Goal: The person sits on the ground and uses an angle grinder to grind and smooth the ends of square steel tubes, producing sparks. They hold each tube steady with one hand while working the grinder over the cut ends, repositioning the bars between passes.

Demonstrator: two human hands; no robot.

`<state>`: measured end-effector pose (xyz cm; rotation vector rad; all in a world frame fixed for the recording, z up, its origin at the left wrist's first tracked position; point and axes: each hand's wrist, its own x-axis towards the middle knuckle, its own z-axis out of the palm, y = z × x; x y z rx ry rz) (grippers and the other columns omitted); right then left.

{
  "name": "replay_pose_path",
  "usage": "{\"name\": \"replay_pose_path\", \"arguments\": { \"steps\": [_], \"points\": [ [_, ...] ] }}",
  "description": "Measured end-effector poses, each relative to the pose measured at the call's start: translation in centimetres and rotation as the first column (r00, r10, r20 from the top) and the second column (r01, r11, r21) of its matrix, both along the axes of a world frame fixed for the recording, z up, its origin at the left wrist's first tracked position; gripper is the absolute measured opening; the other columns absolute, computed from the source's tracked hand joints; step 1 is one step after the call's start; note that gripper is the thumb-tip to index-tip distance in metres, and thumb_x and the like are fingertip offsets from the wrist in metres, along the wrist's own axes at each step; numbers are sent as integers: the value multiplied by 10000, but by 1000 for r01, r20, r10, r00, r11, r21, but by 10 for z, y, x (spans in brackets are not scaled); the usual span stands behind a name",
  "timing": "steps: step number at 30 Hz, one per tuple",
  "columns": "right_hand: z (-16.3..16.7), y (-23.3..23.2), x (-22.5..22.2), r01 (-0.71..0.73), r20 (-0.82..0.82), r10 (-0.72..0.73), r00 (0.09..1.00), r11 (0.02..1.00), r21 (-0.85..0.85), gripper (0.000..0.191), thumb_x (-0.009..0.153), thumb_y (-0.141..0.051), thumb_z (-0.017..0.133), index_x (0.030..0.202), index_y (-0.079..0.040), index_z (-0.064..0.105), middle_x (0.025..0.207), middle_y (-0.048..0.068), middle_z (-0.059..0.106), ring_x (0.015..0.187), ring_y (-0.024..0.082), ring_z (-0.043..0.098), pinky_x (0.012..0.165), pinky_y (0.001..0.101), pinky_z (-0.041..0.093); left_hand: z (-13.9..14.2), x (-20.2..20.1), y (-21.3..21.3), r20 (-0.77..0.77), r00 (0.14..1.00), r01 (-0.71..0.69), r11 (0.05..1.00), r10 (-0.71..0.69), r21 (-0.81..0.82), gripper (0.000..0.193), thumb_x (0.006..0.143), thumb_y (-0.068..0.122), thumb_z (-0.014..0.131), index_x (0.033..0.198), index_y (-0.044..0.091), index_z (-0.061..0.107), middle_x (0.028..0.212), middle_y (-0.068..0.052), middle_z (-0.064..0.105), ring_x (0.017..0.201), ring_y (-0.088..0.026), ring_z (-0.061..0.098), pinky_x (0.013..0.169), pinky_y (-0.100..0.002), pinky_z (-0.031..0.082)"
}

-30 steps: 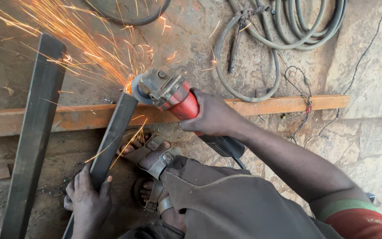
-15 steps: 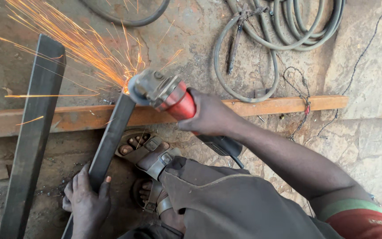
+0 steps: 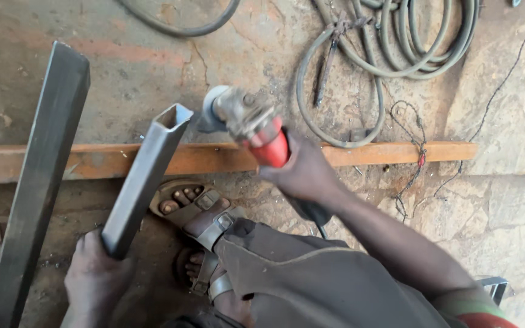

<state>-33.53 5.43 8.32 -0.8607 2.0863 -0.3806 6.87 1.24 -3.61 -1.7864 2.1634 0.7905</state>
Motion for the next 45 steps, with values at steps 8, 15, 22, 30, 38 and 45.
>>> {"name": "replay_pose_path", "arguments": {
  "steps": [8,15,22,30,38,45],
  "points": [
    [8,-13,26,-66,-59,67,996,998,8,708,698,-312,762,1330,-62,563,1061,212,741,974,381,726,839,469,568,0,6,-26,31,999,36,977,-43,210,636,655,335,850,1140,46,556,1106,-222,674,1073,-432,661,900,-538,540],
    [8,-26,40,-186,-106,187,977,982,21,770,683,-324,789,1352,-55,521,1057,219,721,936,404,712,846,492,552,-2,8,-32,20,1000,15,967,-20,254,590,656,303,862,1100,30,586,1062,-243,698,1073,-429,673,925,-525,539],
    [8,-17,16,-68,-85,74,994,995,73,667,694,-346,774,1262,-59,574,1024,200,748,927,332,762,857,434,592,0,8,-38,-4,1000,-6,955,7,297,636,642,274,870,1171,35,609,1090,-259,697,1091,-439,665,926,-527,534],
    [-11,9,-9,9,138,4,990,996,-89,569,699,-237,824,1208,-47,656,1041,109,752,949,208,727,862,361,559,10,-3,-28,42,990,-140,988,138,61,671,762,402,844,1228,-2,579,1107,-278,656,1032,-464,654,884,-564,518],
    [-24,10,-17,246,467,-234,853,969,36,530,729,-164,817,1202,-5,641,992,99,707,850,179,690,764,335,588,11,-12,-21,113,993,30,991,-16,-127,497,798,308,768,1158,23,579,1101,-227,663,1009,-414,675,853,-535,556],
    [26,-22,-54,202,544,-286,789,957,210,492,784,-115,760,1233,-6,592,961,115,688,799,242,718,723,417,603,13,-7,-65,155,988,-47,953,0,300,663,734,413,807,1293,97,644,1202,-251,704,1141,-419,668,974,-530,530]
  ]
}}
